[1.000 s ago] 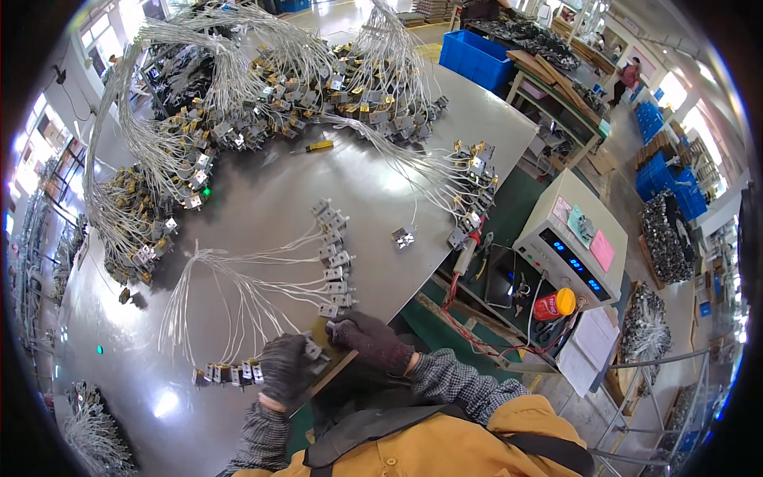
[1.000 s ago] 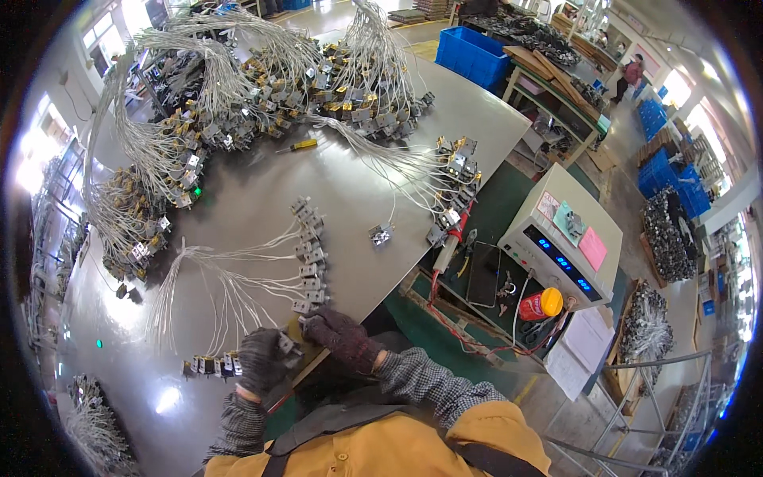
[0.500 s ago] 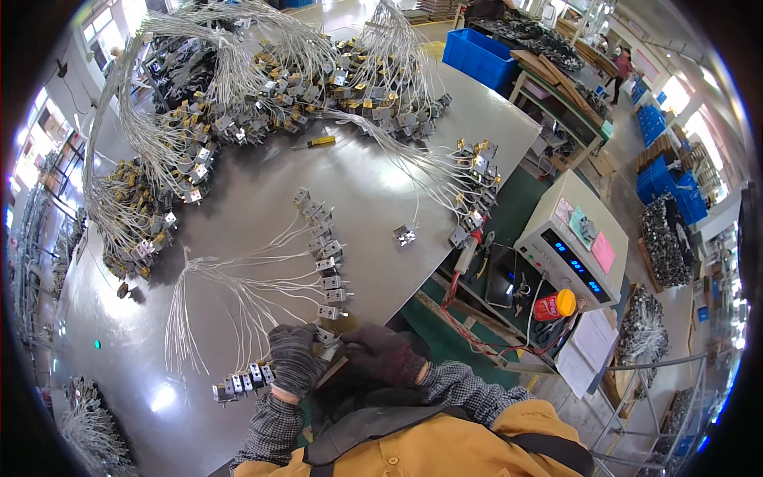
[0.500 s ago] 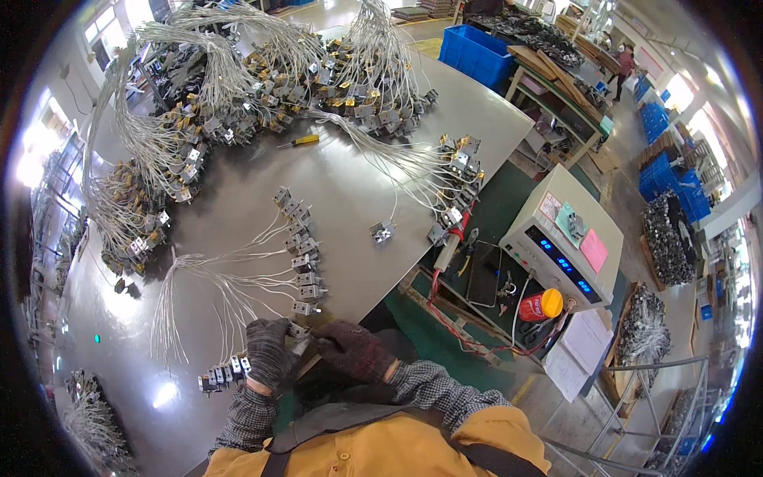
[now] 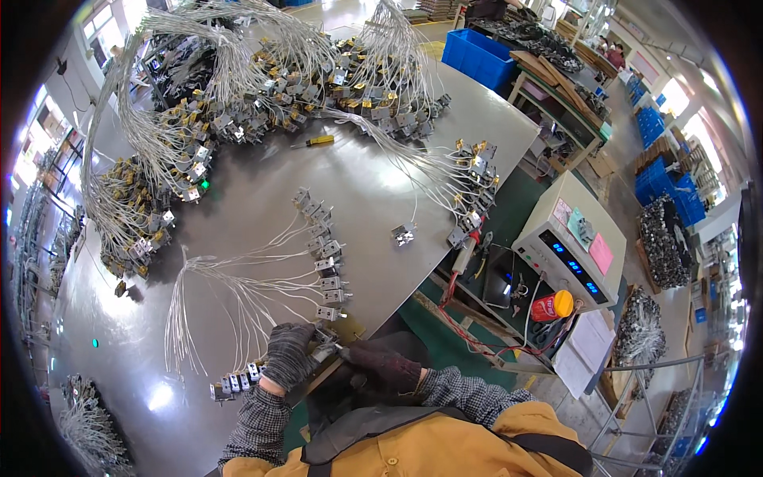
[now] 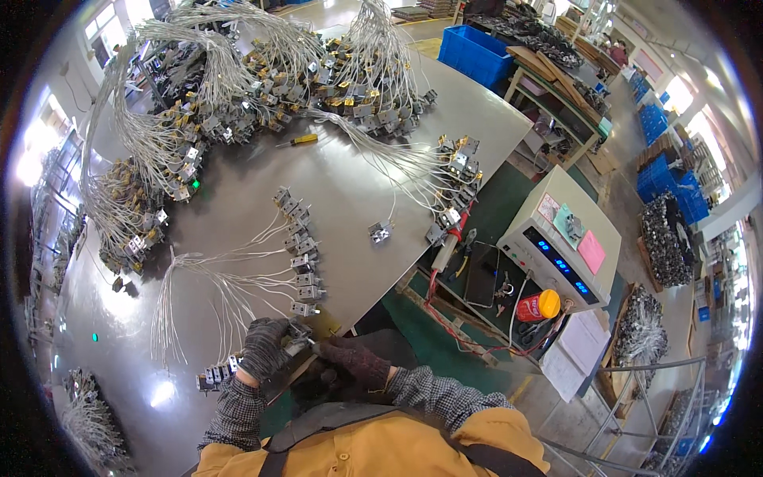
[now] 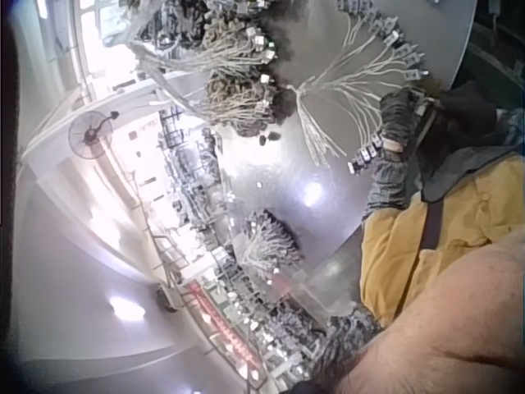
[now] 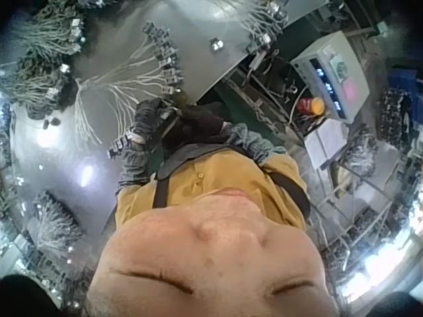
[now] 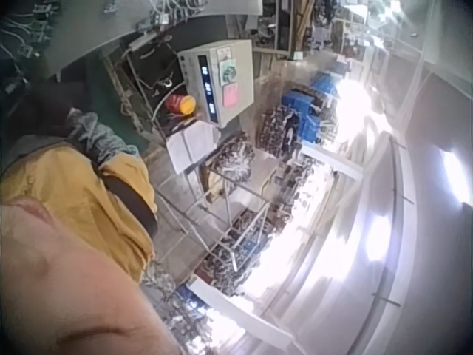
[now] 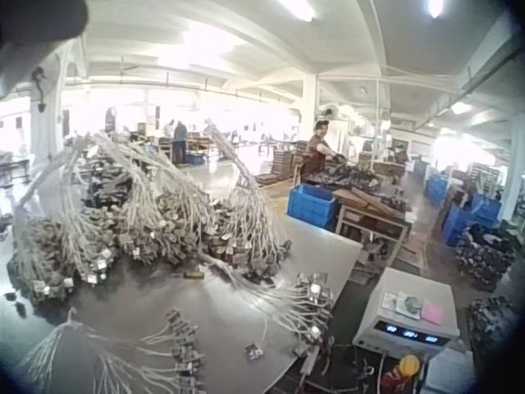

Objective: Assembling electrical wiring harnesses on a manual assembly jig.

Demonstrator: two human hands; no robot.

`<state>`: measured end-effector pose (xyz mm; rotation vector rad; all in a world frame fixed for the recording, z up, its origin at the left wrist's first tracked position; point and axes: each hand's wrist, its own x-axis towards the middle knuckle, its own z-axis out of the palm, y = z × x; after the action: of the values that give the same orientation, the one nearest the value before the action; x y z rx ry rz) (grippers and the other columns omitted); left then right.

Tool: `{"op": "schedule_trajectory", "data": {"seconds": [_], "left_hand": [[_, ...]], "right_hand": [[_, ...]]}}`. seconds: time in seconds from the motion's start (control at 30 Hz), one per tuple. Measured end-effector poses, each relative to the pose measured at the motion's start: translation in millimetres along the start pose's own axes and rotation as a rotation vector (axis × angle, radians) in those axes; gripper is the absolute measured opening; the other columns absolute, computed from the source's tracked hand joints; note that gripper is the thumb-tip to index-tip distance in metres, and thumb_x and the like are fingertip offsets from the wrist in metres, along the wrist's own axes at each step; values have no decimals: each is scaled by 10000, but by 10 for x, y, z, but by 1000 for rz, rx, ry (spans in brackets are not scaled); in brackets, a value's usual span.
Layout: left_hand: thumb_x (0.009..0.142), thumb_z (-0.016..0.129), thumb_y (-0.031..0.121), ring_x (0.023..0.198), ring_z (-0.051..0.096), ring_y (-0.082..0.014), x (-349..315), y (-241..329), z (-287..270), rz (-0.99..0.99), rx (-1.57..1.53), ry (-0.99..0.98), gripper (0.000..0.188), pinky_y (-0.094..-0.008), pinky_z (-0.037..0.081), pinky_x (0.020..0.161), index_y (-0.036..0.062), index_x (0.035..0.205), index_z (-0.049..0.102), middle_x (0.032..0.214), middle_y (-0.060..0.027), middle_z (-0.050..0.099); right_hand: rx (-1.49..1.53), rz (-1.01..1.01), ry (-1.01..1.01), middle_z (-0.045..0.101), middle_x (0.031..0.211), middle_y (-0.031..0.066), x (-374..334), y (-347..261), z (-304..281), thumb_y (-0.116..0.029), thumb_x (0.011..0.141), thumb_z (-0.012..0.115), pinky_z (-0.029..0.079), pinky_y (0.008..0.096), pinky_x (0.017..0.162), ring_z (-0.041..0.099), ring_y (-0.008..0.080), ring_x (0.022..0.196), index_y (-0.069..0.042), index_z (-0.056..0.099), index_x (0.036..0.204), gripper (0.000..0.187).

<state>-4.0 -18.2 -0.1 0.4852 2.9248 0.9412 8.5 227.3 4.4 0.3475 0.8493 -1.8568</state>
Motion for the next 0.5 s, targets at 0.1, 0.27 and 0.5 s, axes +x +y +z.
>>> {"op": "schedule_trajectory", "data": {"seconds": [0.1,0.27,0.5], "left_hand": [[814,789,356,862,678,-376,33,31,-24,51,101,0,354,-471,494,876,107,1064,767,900,-149,739],[808,793,362,884,672,-379,19,84,21,-19,119,2,361,-476,488,891,95,1049,757,898,-153,730],[811,789,378,877,666,-388,42,226,-30,-81,170,-6,364,-490,492,875,74,1009,747,878,-161,720]], "right_hand": [[-490,-226,61,703,972,35,193,109,-153,-355,1010,712,546,288,698,658,119,796,-83,604,1325,429],[-780,-373,255,705,983,70,350,199,-247,-332,1005,707,563,337,716,665,146,809,-30,595,1281,424],[-1327,-937,303,696,989,75,437,297,-479,-334,995,719,564,345,706,663,155,793,-44,593,1295,436]]}}
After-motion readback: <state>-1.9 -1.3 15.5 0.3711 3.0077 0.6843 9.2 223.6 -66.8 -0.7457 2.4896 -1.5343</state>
